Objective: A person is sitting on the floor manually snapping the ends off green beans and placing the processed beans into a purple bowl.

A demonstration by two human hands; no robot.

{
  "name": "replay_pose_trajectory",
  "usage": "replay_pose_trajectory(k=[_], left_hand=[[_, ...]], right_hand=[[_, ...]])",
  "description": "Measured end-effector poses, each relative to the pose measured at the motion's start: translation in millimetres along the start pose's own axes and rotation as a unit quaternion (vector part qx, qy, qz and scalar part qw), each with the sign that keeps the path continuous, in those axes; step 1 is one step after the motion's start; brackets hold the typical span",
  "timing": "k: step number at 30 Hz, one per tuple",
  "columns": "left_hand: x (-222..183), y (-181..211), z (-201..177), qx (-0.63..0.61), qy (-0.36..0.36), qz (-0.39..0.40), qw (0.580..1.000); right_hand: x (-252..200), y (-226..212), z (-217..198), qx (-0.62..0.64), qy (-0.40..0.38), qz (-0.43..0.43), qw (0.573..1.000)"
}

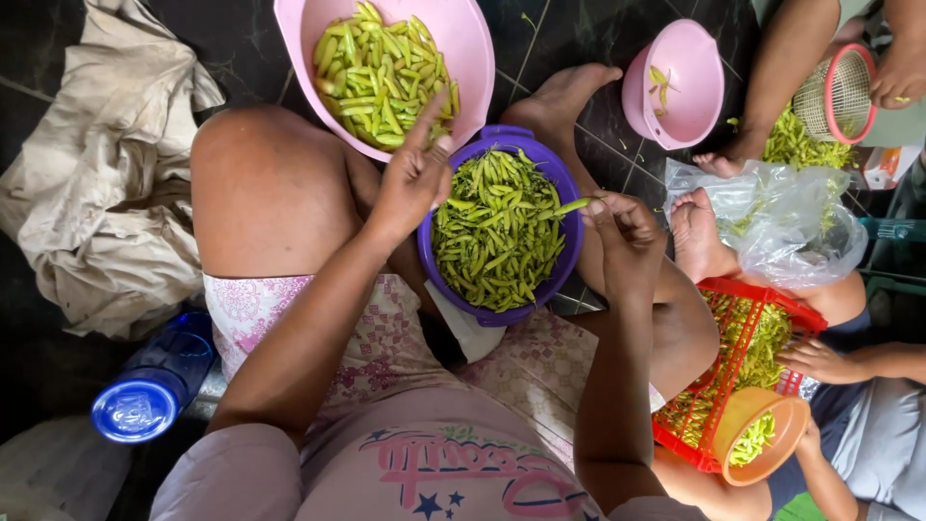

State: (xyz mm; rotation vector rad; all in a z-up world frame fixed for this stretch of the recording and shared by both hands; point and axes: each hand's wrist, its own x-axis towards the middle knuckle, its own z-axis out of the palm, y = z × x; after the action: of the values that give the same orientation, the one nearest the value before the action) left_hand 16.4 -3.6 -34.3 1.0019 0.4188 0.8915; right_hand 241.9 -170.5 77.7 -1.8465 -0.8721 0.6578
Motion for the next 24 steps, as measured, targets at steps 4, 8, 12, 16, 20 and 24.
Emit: replay_pose_trajectory(k=[4, 8, 12, 16, 20, 24], left_hand=[[-11.4, -8.6, 14.6, 0.020, -0.041, -0.005, 0.999], [-17.0, -2.0, 20.6, 0.003, -0.083, -0.030, 0.996], [-16.0, -21.3, 18.3, -0.024, -0.059, -0.047, 0.997], [-12.7, -17.1, 21.0, -0.028, -0.049, -0.047, 0.997], [-11.3, -12.5, 25.0, -0.057, -0.063, -0.040, 0.996], [-9.0, -19.1, 22.9, -0.058, -0.061, -0.045, 0.995]], right_hand=[[-4.8, 16.4, 33.5, 0.129, 0.054, -0.045, 0.989], [-16.2, -3.8, 75.4, 0.105, -0.007, -0.020, 0.994], [-18.5, -4.0, 98.9, 0.055, -0.047, -0.053, 0.996], [-16.0, 0.8, 98.4, 0.077, -0.052, -0.028, 0.995], [-14.6, 4.1, 98.3, 0.107, -0.047, 0.001, 0.993], [-10.9, 12.6, 102.3, 0.107, -0.065, 0.017, 0.992]])
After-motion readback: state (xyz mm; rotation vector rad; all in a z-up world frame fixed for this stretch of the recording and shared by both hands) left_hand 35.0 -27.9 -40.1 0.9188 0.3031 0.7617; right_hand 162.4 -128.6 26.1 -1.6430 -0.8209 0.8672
